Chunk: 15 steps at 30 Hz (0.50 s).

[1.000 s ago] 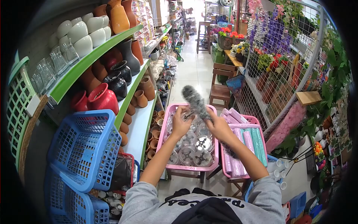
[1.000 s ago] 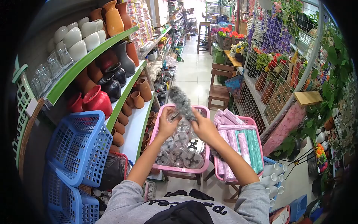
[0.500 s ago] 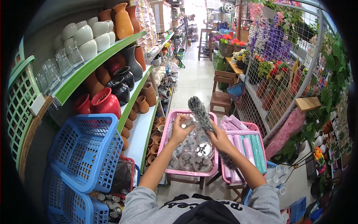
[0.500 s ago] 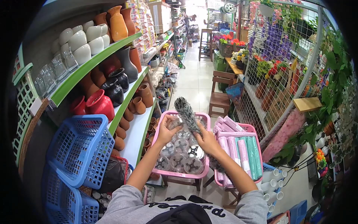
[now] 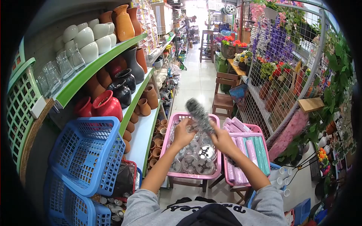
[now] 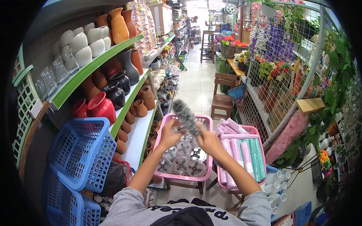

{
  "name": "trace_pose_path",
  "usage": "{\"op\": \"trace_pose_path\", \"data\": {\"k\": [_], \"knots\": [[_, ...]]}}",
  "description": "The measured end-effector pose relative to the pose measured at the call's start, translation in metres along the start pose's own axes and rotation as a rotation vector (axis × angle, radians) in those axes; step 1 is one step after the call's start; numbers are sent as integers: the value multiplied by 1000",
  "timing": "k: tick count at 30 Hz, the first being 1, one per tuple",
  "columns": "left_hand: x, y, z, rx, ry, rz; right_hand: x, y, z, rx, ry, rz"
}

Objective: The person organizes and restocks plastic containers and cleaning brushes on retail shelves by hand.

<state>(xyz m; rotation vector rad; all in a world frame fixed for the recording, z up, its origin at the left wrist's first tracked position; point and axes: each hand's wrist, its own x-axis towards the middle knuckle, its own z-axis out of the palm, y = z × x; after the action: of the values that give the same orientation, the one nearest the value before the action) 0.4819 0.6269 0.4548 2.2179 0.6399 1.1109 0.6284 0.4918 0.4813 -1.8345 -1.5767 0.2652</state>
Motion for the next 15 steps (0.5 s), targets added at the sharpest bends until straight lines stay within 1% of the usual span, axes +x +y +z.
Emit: {"op": "trace_pose_path", "data": {"k": [1,2,3,4,5,6,7,8,9,11,12,13,15], "knots": [[-1,2,0,-122,67,-45,2,6,2,3,0,2],[-3,3,1,-246,132,-92,3,11,4,81,46,26],[-2,5,1,-247,129,-93,3,14,5,158,96,47],[2,11,-3,-145,138,-54,1,1,2,233,73,86],[4,14,-5,-43,149,-17,-1,-2,3,231,70,84],[4,11,-4,-42,154,-21,-3,-4,5,123,94,-119],[3,8,-4,22,155,3,-6,-6,8,17,115,-319],[1,5,-4,88,153,31,-3,-7,6,8,149,-368],[1,3,-2,90,148,30,2,-8,1,11,150,-365],[2,10,2,-216,234,65,8,-5,-12,134,40,110],[1,6,5,-222,224,51,7,9,-2,116,91,27],[3,4,5,-223,224,57,4,8,0,115,96,24],[4,0,4,-272,136,-54,-2,3,4,240,114,-25]]}}
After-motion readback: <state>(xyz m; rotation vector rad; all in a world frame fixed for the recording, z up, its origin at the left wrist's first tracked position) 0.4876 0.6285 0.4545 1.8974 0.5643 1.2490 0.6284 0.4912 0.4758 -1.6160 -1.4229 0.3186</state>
